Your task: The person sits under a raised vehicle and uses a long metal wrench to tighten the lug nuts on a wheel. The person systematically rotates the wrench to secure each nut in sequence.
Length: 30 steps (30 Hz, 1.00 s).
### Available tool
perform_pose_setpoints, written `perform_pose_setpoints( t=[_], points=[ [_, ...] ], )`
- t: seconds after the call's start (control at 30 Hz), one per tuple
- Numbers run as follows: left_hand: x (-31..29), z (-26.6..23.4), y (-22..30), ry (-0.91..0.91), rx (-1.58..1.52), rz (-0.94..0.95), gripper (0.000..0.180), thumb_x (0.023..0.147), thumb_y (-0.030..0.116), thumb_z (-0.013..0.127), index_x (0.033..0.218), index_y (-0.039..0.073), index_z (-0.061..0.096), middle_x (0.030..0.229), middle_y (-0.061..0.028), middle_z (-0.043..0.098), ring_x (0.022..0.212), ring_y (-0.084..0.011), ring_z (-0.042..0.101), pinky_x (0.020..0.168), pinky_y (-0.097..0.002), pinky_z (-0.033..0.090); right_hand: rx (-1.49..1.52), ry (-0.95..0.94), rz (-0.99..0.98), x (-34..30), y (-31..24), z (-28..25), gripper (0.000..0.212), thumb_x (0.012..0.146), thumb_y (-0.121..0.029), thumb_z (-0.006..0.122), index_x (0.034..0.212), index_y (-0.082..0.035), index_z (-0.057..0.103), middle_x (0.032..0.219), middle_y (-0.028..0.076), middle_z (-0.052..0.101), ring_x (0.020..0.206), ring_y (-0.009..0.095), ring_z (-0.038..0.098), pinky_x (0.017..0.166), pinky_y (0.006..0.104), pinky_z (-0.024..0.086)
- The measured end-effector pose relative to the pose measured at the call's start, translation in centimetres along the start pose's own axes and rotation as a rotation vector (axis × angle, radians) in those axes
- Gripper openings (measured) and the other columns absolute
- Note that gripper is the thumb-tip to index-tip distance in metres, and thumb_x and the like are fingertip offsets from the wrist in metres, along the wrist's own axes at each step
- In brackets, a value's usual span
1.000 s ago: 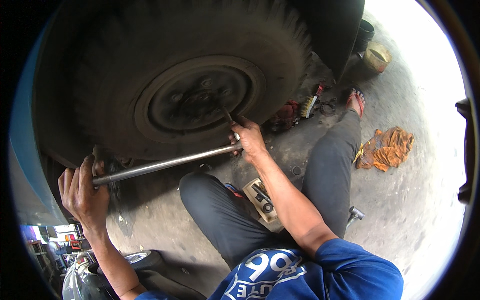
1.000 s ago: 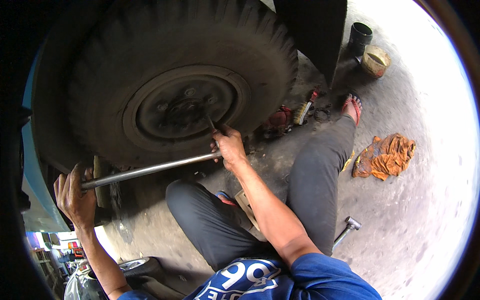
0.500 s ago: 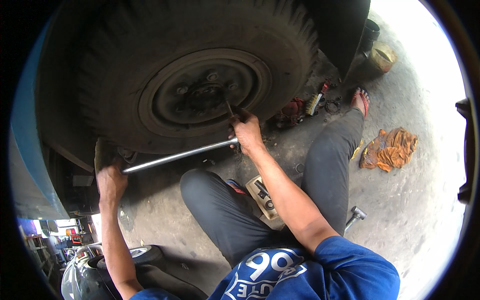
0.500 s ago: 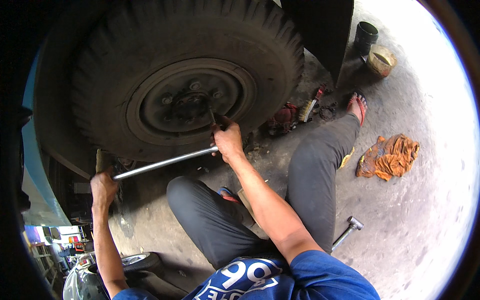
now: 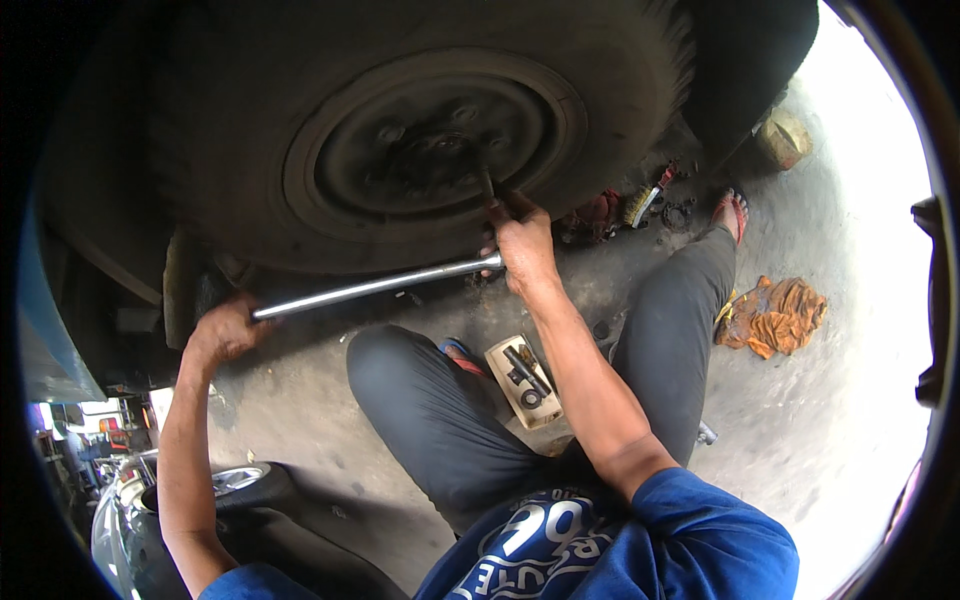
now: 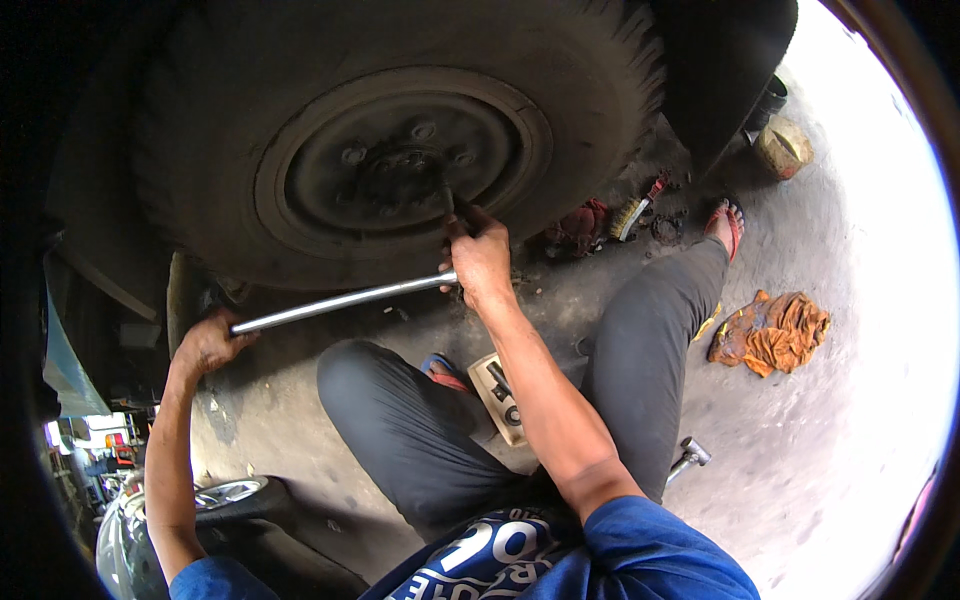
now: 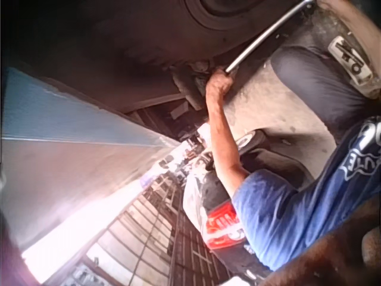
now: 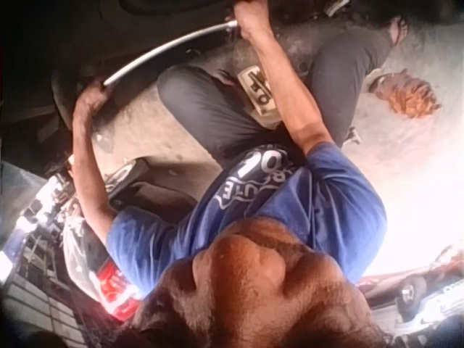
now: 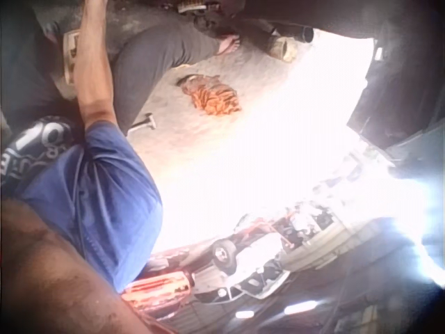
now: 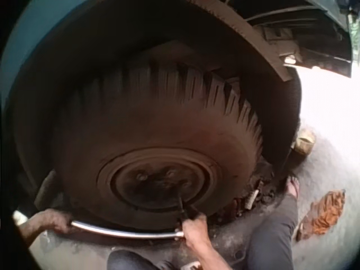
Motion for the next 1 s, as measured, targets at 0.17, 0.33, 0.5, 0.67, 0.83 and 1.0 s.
perform_pose_setpoints(
  t=[0.17, 0.33, 0.5, 0.67, 0.83, 1.0],
  points=[
    [1.7, 2.3, -2.1, 0.06, -0.109, 0.079, 0.037, 0.085, 0.033, 0.068, 0.105, 0.003, 0.072, 0.091, -0.0244, 0.071, 0.083, -0.0382, 0.068, 0.077, -0.0429, 0.052, -0.076, 0.013, -0.053, 0.2, 0.3, 0.4, 0.035, 0.097, -0.015, 0.058, 0.13, -0.004, 0.062, 0.066, 0.002, 0.055, 0.046, 0.011, 0.053, 0.034, 0.0286, 0.045],
    [4.9, 7.6, -2.8, 0.019, -0.213, 0.05, 0.039, 0.078, 0.03, 0.07, 0.106, 0.003, 0.072, 0.094, -0.0238, 0.071, 0.085, -0.0385, 0.068, 0.077, -0.0428, 0.052, -0.237, 0.033, -0.153, -0.4, -0.8, 0.4, 0.034, 0.099, -0.016, 0.056, 0.13, -0.003, 0.063, 0.065, 0.003, 0.056, 0.047, 0.011, 0.055, 0.038, 0.0275, 0.046],
    [10.7, 16.4, -2.1, 0.088, -0.414, 0.183, 0.04, 0.076, 0.029, 0.07, 0.109, 0.006, 0.071, 0.099, -0.0225, 0.071, 0.095, -0.0375, 0.068, 0.084, -0.0433, 0.053, -0.43, 0.073, -0.139, -1.1, -1.5, 0.6, 0.036, 0.097, -0.014, 0.055, 0.13, -0.004, 0.062, 0.07, 0.008, 0.062, 0.051, 0.014, 0.059, 0.044, 0.031, 0.049],
    [20.2, 30.1, 3.6, 0.056, -0.598, 0.241, 0.036, 0.081, 0.03, 0.068, 0.109, 0.01, 0.074, 0.109, -0.0181, 0.071, 0.107, -0.0345, 0.067, 0.095, -0.0412, 0.052, -0.69, 0.094, -0.486, -1.5, -3.1, 1.6, 0.042, 0.09, -0.005, 0.049, 0.131, -0.003, 0.059, 0.09, 0.024, 0.069, 0.067, 0.03, 0.07, 0.064, 0.0404, 0.054],
    [26.5, 40.9, 18.3, 0.277, -1.012, 0.21, 0.034, 0.083, 0.029, 0.065, 0.105, 0.005, 0.073, 0.095, -0.0257, 0.069, 0.094, -0.0363, 0.069, 0.082, -0.0437, 0.052, -0.968, 0.171, -0.439, -1.5, -2.7, 1.7, 0.05, 0.087, -0.008, 0.05, 0.136, -0.007, 0.055, 0.111, 0.032, 0.065, 0.109, 0.049, 0.06, 0.092, 0.0498, 0.05],
    [25.4, 47.0, 19.7, 0.22, -0.941, 0.22, 0.03, 0.08, 0.024, 0.068, 0.102, 0.003, 0.073, 0.097, -0.0244, 0.069, 0.096, -0.0382, 0.068, 0.083, -0.0454, 0.052, -1.031, 0.116, -0.387, -1.6, -2.2, 1.1, 0.053, 0.087, -0.008, 0.051, 0.14, -0.004, 0.052, 0.12, 0.031, 0.063, 0.113, 0.049, 0.058, 0.1, 0.0498, 0.047]
  ],
)
Point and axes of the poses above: each hand's wrist, its own x-axis towards the middle knuckle, its own z-axis out of the palm, y = z × x, the point moved 4 cm from there along x, towards the middle knuckle
